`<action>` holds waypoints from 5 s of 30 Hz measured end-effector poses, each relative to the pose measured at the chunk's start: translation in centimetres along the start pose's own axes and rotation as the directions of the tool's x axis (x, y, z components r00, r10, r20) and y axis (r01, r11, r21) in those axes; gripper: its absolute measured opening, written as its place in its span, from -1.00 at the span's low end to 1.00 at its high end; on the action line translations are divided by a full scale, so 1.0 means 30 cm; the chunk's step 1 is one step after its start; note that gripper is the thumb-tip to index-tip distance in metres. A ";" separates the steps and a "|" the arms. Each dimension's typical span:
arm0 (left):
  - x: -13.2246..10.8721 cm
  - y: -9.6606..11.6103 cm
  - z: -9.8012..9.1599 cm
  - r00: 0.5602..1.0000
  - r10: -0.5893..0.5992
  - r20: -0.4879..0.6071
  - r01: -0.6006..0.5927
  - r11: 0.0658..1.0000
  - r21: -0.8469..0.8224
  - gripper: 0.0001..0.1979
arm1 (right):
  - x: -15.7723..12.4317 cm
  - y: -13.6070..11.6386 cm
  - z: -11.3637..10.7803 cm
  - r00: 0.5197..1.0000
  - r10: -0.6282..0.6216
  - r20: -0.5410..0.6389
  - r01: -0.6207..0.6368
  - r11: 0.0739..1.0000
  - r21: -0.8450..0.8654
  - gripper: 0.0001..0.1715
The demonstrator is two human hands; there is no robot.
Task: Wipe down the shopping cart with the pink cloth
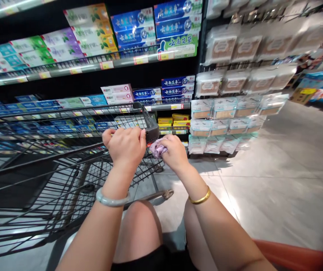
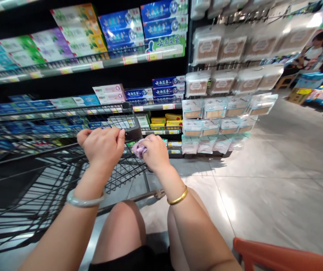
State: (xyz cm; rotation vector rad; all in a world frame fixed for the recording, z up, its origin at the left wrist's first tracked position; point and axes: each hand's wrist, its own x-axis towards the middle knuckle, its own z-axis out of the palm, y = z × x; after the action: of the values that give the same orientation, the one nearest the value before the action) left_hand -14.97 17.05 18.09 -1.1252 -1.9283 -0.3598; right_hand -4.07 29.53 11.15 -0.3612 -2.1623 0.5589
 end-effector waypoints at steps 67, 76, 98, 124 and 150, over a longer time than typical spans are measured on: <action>-0.011 -0.003 0.016 0.998 -0.049 0.026 0.048 0.998 0.029 -0.61 | -0.043 -0.049 0.029 0.979 -0.176 0.105 0.164 0.980 0.112 -0.60; -0.019 -0.001 0.021 0.996 -0.070 0.049 0.070 0.998 0.006 -0.58 | -0.053 -0.051 0.027 0.975 -0.218 -0.043 0.222 0.965 0.140 -0.65; -0.015 0.002 -0.005 0.981 -0.134 0.140 0.153 0.979 -0.138 -0.66 | -0.099 -0.078 0.129 0.915 -0.369 0.163 0.374 0.927 0.002 -0.78; -0.038 -0.031 -0.022 0.994 -0.082 0.070 0.086 0.995 -0.045 -0.60 | -0.080 -0.047 0.065 0.962 -0.266 -0.054 0.271 0.957 0.108 -0.72; -0.111 -0.052 -0.114 1.000 -0.010 -0.025 0.011 0.999 0.048 -0.69 | 0.021 0.012 0.190 0.784 0.618 0.060 -0.270 0.252 0.929 -0.77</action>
State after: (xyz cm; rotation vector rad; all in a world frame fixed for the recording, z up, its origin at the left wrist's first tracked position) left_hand -13.68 12.20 17.76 -1.0755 -1.9121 -0.3300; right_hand -8.99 28.62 8.31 -0.4047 -1.0703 1.8011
